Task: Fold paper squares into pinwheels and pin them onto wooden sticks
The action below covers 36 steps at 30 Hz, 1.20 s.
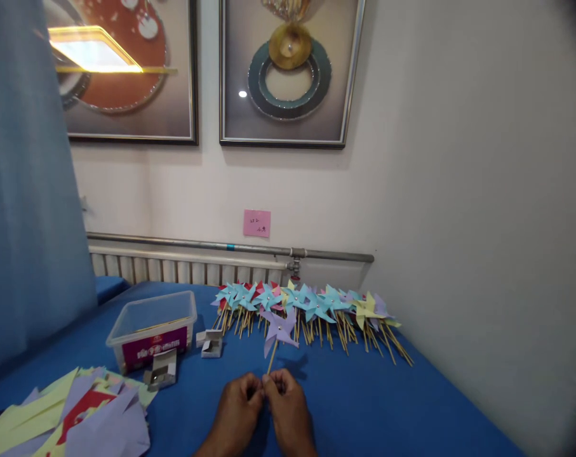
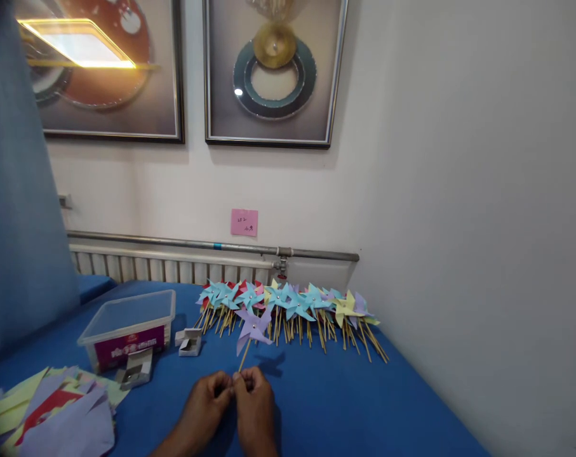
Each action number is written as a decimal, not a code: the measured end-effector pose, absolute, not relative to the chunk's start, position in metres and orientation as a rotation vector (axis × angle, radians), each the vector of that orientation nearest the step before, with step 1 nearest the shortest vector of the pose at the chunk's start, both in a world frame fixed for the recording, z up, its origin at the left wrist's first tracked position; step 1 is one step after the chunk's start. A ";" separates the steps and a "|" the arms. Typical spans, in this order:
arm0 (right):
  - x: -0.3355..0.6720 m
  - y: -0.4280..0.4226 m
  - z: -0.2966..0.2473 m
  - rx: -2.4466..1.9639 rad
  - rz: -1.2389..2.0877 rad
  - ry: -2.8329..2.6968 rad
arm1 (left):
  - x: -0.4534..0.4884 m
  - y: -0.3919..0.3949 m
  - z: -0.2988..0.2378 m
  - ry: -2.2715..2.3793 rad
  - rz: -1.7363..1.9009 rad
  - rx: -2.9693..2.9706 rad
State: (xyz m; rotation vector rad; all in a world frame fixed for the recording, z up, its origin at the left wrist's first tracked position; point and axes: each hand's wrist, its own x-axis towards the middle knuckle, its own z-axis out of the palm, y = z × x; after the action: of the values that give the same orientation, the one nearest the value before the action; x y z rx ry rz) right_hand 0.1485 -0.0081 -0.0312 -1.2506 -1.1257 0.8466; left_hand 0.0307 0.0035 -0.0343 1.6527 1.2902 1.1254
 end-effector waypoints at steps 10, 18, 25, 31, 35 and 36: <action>0.213 0.031 0.010 -1.568 0.467 -1.329 | 0.032 0.000 -0.028 1.366 1.052 1.736; 0.239 0.082 0.019 -1.831 0.291 -1.353 | 0.032 -0.001 -0.028 1.389 1.010 1.759; 0.231 0.097 0.012 -1.990 0.233 -1.394 | 0.033 0.000 -0.026 1.412 0.969 1.775; 0.224 0.101 0.014 -2.032 0.213 -1.415 | 0.033 0.000 -0.029 1.394 0.961 1.765; 0.220 0.101 0.013 -2.036 0.218 -1.411 | 0.032 -0.002 -0.025 1.415 0.917 1.763; 0.219 0.100 0.013 -2.034 0.220 -1.413 | 0.032 -0.002 -0.024 1.417 0.908 1.768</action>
State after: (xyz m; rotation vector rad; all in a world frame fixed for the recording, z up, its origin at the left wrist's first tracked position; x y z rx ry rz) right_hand 0.2188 0.1004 0.0131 -2.0340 -1.4126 0.2196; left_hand 0.0324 -0.0020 -0.0236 1.7683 1.4174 0.9076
